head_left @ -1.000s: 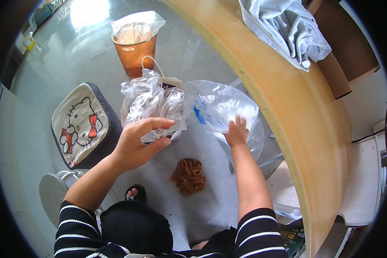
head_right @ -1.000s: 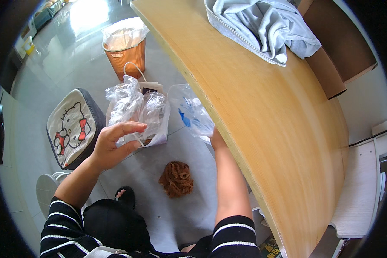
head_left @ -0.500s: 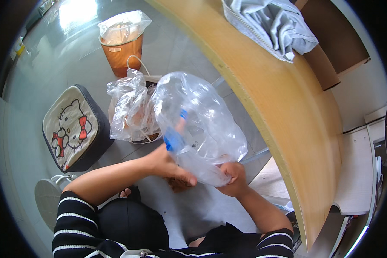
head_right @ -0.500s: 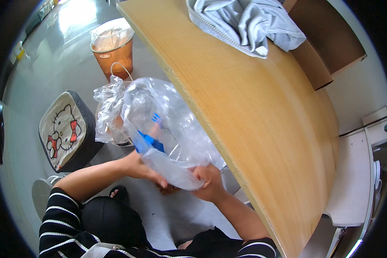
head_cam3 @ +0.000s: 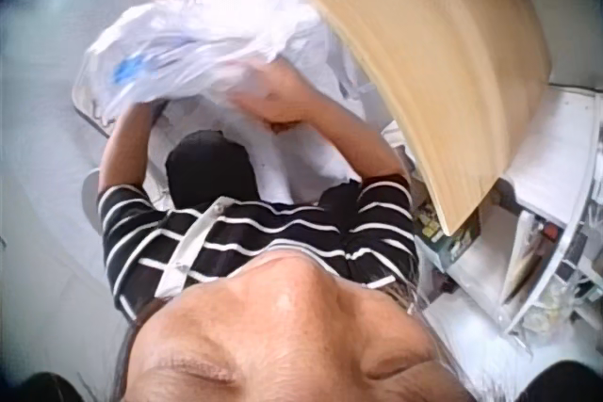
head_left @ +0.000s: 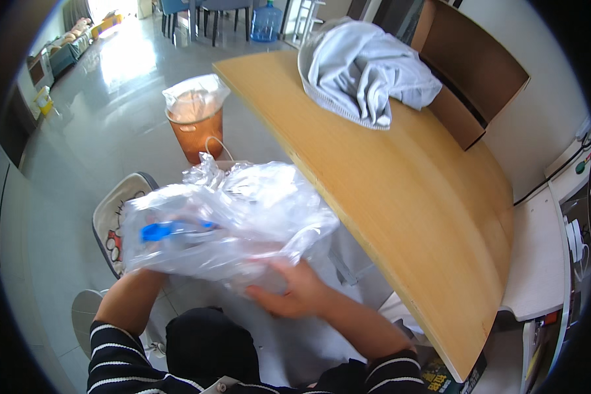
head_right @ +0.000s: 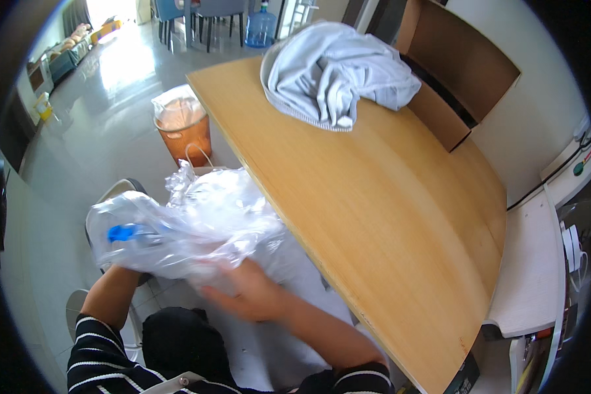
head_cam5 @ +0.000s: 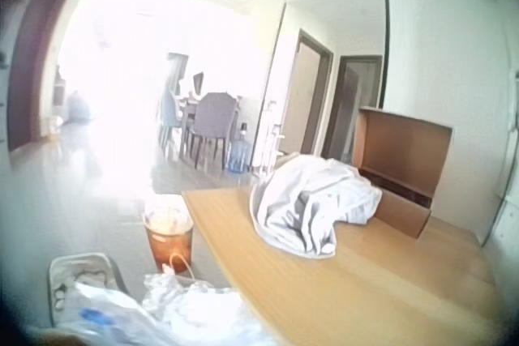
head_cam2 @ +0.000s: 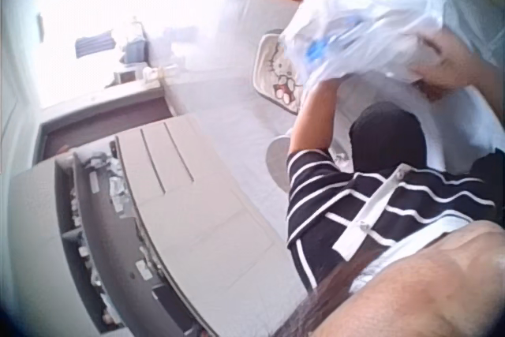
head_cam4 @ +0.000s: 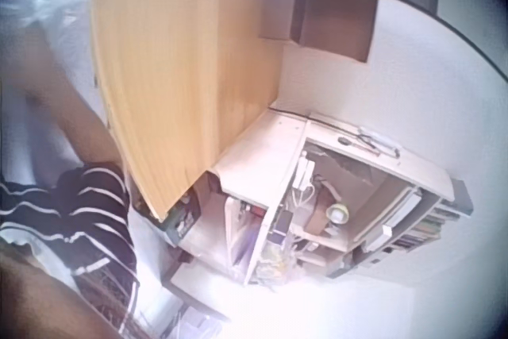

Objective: The person cleans a tiled floor using a brown cloth, moving a green cardboard box and a white plastic jug to access areas underneath. They wipe the floor in multiple sections, including under a wooden board and near a metal frame, and place plastic bags into a white tote bag.

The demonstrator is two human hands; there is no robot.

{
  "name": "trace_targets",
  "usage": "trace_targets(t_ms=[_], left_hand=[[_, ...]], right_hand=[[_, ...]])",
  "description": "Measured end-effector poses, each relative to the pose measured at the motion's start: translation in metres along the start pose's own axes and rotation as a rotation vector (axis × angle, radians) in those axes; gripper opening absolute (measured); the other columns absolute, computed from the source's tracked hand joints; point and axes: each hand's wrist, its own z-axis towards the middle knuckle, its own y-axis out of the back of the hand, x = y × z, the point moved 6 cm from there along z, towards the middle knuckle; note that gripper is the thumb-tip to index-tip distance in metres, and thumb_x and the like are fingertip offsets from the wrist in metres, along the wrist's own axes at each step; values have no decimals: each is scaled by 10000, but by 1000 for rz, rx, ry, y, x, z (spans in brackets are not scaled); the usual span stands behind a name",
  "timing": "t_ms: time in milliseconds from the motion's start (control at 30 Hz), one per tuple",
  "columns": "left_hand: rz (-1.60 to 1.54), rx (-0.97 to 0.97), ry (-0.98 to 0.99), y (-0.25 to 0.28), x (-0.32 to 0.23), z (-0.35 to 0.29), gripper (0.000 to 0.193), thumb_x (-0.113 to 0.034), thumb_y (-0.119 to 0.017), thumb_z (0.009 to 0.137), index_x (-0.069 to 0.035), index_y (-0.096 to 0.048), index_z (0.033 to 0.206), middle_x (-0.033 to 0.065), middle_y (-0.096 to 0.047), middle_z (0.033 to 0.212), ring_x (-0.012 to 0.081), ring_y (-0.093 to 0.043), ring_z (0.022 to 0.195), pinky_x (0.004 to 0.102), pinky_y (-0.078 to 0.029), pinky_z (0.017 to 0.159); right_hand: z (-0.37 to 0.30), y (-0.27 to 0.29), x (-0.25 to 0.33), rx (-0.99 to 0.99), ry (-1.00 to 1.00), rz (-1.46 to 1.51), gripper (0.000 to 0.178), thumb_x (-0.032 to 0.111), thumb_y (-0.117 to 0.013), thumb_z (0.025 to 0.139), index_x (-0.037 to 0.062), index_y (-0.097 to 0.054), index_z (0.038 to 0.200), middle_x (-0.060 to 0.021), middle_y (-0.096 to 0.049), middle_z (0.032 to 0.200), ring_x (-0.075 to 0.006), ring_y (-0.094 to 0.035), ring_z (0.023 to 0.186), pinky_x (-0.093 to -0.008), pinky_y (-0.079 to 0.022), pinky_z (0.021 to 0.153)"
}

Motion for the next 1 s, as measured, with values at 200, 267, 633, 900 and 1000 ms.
trace_targets(t_ms=[200,267,633,900,1000], left_hand=[[-69,-497,-476,106,-133,-40,418,-227,-603,933,13,-561,1273,124,-643,1173,216,-627,1057,336,-517,881],[61,-575,-641,113,-183,-42,418,-230,-575,953,17,-551,1289,125,-639,1195,224,-629,1073,340,-520,887],[-777,390,-659,-127,-327,127,346,-191,-581,944,14,-578,1222,115,-660,1146,222,-646,1034,343,-538,877],[-916,887,-313,-278,-325,122,284,-122,-696,869,-19,-638,1128,88,-685,1073,223,-662,998,379,-538,890],[-761,871,-361,-293,-316,126,387,-186,-683,864,-16,-606,1203,87,-683,1108,242,-670,1025,418,-543,920]], right_hand=[[68,8,89,-318,366,-90,644,179,-785,779,0,-532,1343,-341,-313,1477,-477,-363,1342,-552,-305,1070],[87,22,115,-451,450,-534,821,298,-857,720,-31,-487,1375,-398,-243,1485,-556,-247,1384,-604,-200,1109],[83,96,227,-653,361,-909,1042,199,-829,740,-5,-172,1522,-293,-254,1477,-439,-277,1328,-481,-299,1040],[-22,222,288,-1005,-72,-951,763,15,-698,826,4,-304,1479,-158,-554,1290,-201,-624,1024,-282,-561,751],[-37,266,271,-1006,-108,-929,770,-51,-671,809,12,-306,1484,-138,-573,1266,-144,-623,955,-230,-534,693]])
